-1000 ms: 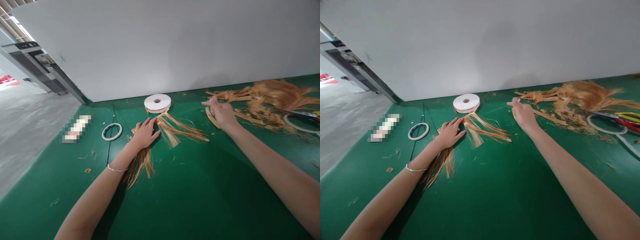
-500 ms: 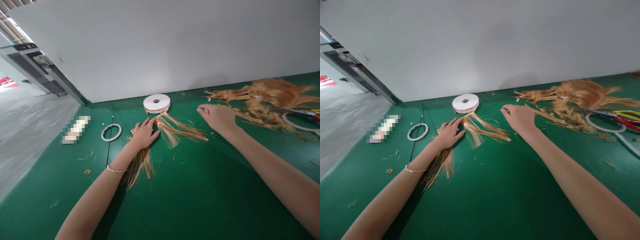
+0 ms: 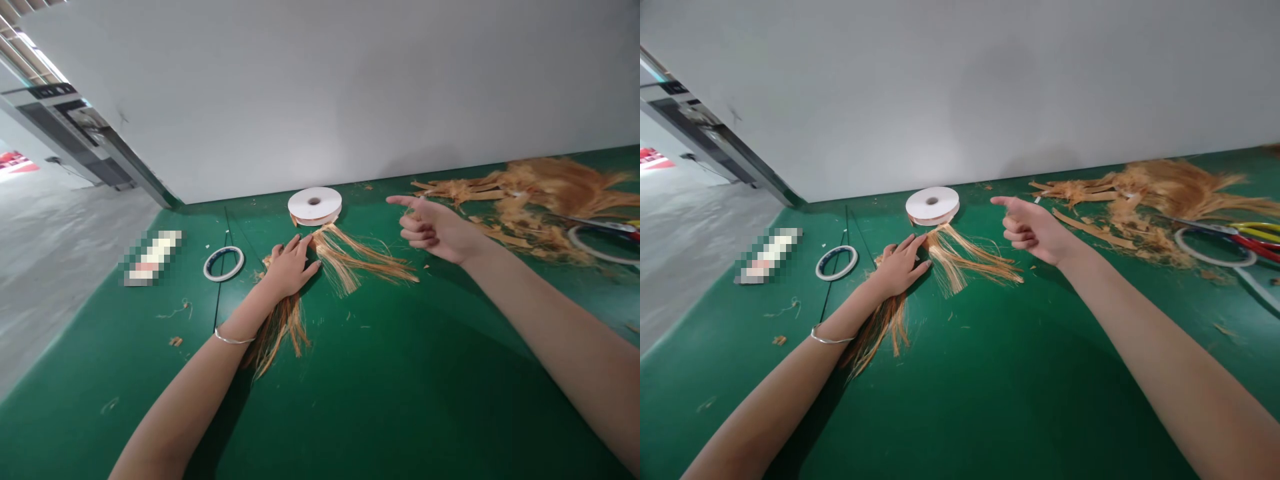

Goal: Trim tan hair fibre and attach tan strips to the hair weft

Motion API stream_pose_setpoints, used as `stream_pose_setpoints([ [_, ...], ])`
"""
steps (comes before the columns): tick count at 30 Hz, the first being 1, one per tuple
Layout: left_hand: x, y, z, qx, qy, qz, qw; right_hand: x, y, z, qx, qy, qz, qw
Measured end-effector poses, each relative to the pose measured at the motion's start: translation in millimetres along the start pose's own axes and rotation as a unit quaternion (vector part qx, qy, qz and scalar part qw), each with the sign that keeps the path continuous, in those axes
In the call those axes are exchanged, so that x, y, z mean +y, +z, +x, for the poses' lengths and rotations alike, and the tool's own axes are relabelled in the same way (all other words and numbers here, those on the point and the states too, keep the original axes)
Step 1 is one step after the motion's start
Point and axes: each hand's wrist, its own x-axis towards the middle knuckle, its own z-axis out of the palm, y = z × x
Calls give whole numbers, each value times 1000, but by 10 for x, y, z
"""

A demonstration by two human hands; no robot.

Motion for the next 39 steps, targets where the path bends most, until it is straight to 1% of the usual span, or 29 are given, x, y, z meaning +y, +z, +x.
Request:
stream_pose_setpoints([
  [1, 0, 0, 0, 0, 0, 1, 1000, 6, 5, -6, 17, -9, -100, 995],
  [2, 0, -1, 0, 0, 0, 2, 1000, 17, 13, -8, 44, -20, -213, 976],
  [3, 0, -1, 0, 0, 0, 4, 1000, 32, 23, -9, 81, -31, -327, 941],
  [4, 0, -1, 1, 0, -1, 6, 1000, 47, 32, -9, 118, -37, -427, 896],
  [5, 0, -1, 2, -1, -2, 8, 1000, 63, 38, -9, 151, -36, -499, 853],
  [6, 0, -1, 2, -2, -4, 9, 1000, 76, 40, -8, 182, -32, -536, 824],
  [7, -1, -1, 3, -2, -4, 10, 1000, 86, 37, -6, 207, -28, -531, 821],
  [8, -2, -1, 3, -3, -3, 9, 1000, 93, 29, -1, 226, -25, -495, 839],
  [10, -4, 0, 3, -2, -1, 6, 1000, 100, 7, 22, 254, -29, -380, 889],
  [12, -6, 1, 3, 0, -1, 3, 1000, 103, -7, 62, 268, -44, -286, 919],
  [14, -6, 2, 3, 1, -3, 2, 1000, 103, -5, 107, 249, -65, -166, 952],
  [15, -5, 2, 3, 1, -3, 2, 1000, 102, 2, 125, 226, -75, -75, 968],
  [16, -4, 2, 3, 1, -3, 1, 1000, 100, 11, 137, 196, -80, 28, 977],
  [17, -2, 1, 2, 1, -4, 0, 1000, 95, 21, 142, 162, -78, 129, 975],
  [18, 0, -1, 1, 0, -4, -1, 1000, 88, 31, 140, 130, -68, 211, 966],
  [20, 4, -4, -1, -1, -5, -2, 1000, 67, 48, 122, 93, -42, 302, 948],
  [23, 8, -8, -4, -1, -4, -1, 1000, 26, 59, 80, 64, -11, 344, 937],
  [26, 8, -9, -4, -2, -3, -1, 1000, -8, 43, 51, 34, 21, 323, 946],
  [28, 6, -10, -2, -4, -1, 0, 1000, -20, 25, 39, 13, 33, 271, 962],
  [30, 5, -12, 0, -7, -1, 3, 1000, -23, 11, 27, 9, 22, 183, 983],
  [31, 5, -13, 1, -9, -2, 5, 1000, -19, 9, 21, 12, 11, 117, 993],
  [32, 5, -14, 1, -10, -3, 6, 1000, -11, 9, 14, 13, -1, 29, 999],
  [33, 5, -15, 1, -11, -4, 5, 1000, 3, 10, 9, 18, -14, -79, 997],
  [34, 5, -16, 0, -10, -5, 4, 1000, 22, 13, 6, 25, -28, -201, 979],
  [35, 6, -16, 0, -9, -4, 2, 1000, 48, 14, 7, 36, -42, -321, 946],
  [36, 6, -16, -2, -7, -3, 0, 1000, 79, 14, 11, 52, -57, -423, 903],
  [37, 5, -15, -3, -5, -3, -2, 1000, 113, 11, 19, 74, -70, -500, 860],
  [38, 5, -14, -4, -4, -2, -2, 1000, 146, 5, 31, 98, -81, -548, 827],
  [39, 5, -12, -5, -2, -3, -1, 1000, 175, -5, 44, 122, -88, -573, 805],
])
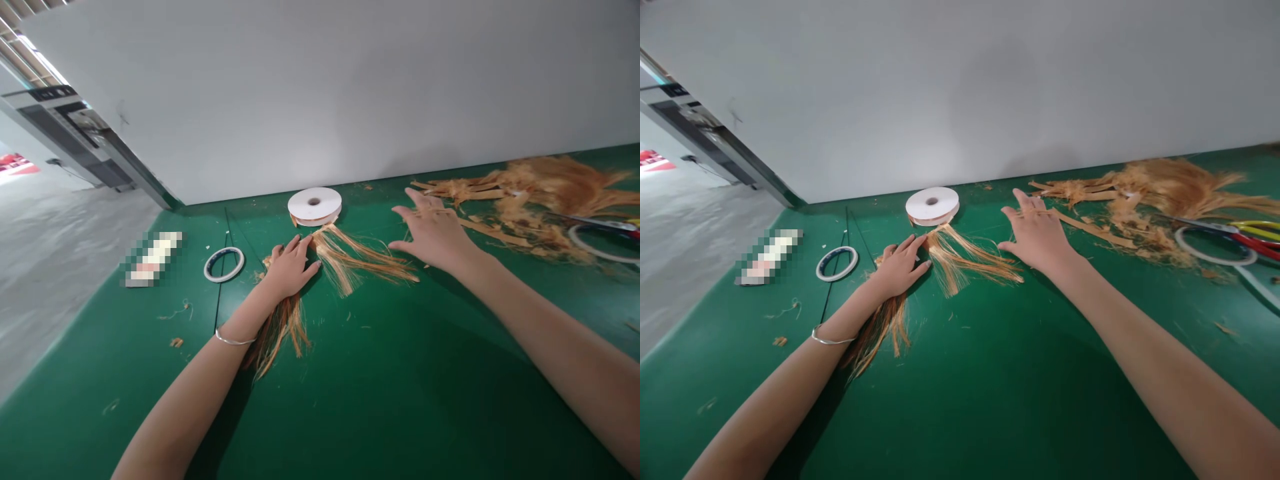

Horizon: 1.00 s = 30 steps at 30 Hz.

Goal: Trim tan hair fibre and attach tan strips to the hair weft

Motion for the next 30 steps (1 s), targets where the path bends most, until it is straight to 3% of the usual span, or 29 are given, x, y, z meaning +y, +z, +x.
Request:
stream_pose_setpoints([
  [2, 1, 3, -1, 1, -1, 2, 1000, 36, 32, 19, 36, 31, -3, 999],
  [5, 3, 3, -3, 1, -2, 5, 1000, 68, 7, 54, 26, 103, 173, 979],
  [8, 4, -2, -6, 0, -3, 8, 1000, 68, -64, 70, -51, 99, 401, 909],
  [10, 3, -6, -9, -1, -1, 7, 1000, 54, -97, 64, -107, 66, 488, 864],
  [11, 2, -8, -9, -2, 0, 7, 1000, 46, -101, 56, -133, 52, 499, 855],
  [12, 2, -8, -9, -3, 1, 7, 1000, 36, -96, 46, -147, 43, 473, 868],
  [13, 1, -8, -9, -3, 1, 7, 1000, 28, -85, 33, -144, 39, 403, 903],
  [15, 1, -5, -5, -2, 0, 7, 1000, 20, -50, 7, -101, 39, 198, 974],
  [16, 1, -3, -3, -1, -1, 7, 1000, 23, -35, -6, -69, 44, 101, 992],
  [18, 1, 0, 1, -2, -2, 5, 1000, 47, -22, -24, 4, 78, 8, 997],
  [20, 3, 0, 3, -2, -3, 4, 1000, 93, -33, -23, 62, 123, 31, 990],
  [23, 7, -5, -2, -1, -3, 7, 1000, 161, -52, 23, 104, 168, 203, 959],
  [26, 9, -8, -7, 0, -4, 11, 1000, 174, -37, 87, 83, 158, 376, 909],
  [30, 7, -2, -4, -3, -4, 5, 1000, 121, -50, 101, 36, 112, 589, 800],
])
